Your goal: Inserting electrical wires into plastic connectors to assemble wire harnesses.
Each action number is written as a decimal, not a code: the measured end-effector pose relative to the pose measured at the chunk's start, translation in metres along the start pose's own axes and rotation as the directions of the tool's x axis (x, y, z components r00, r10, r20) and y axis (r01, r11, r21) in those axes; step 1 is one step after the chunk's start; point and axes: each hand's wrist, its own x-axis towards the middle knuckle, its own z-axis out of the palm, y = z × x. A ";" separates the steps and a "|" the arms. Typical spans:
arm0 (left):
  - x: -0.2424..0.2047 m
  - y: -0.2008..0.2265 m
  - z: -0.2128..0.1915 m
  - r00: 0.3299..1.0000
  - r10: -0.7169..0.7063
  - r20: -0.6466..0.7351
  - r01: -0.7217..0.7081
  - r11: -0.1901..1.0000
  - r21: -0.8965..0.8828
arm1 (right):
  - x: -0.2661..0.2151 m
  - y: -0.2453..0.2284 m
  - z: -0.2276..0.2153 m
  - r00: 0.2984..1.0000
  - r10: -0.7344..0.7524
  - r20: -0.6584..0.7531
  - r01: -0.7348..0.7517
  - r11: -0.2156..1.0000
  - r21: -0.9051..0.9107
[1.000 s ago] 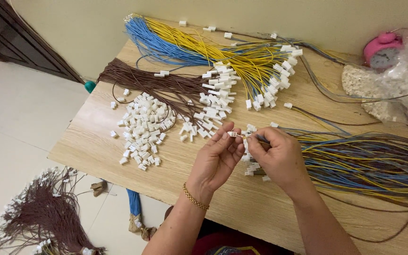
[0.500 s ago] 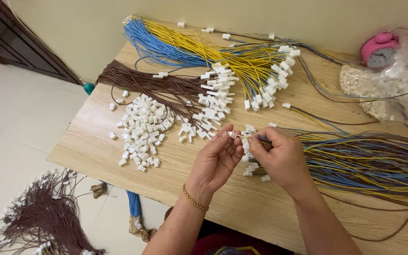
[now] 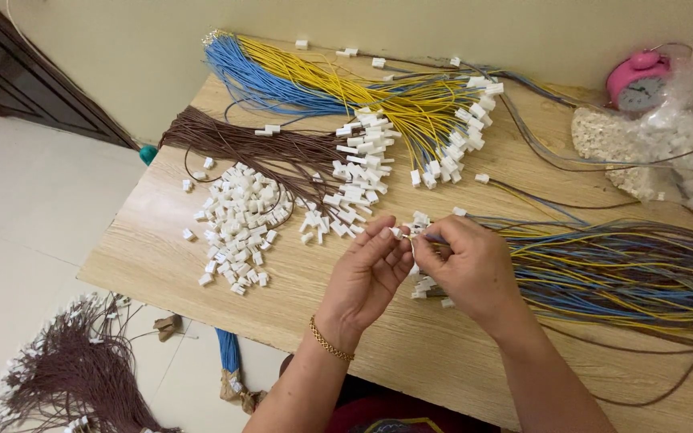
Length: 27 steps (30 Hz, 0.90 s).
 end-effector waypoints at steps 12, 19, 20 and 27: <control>0.004 -0.013 -0.015 0.996 0.082 -0.037 -0.077 0.991 0.110 | 0.001 0.011 0.012 0.989 -0.142 0.039 0.146 0.981 -0.126; 0.011 -0.002 -0.015 0.998 0.070 0.011 -0.070 0.996 0.048 | 0.006 0.030 -0.001 0.953 -0.299 0.046 0.299 0.954 0.011; 0.011 0.001 -0.015 0.997 0.073 0.011 -0.074 0.996 0.047 | 0.005 0.026 -0.008 0.952 -0.302 0.048 0.302 0.953 0.011; 0.008 0.006 -0.016 0.997 0.016 -0.069 -0.017 1.000 -0.007 | -0.003 0.014 -0.024 0.991 0.131 -0.030 -0.132 0.991 -0.027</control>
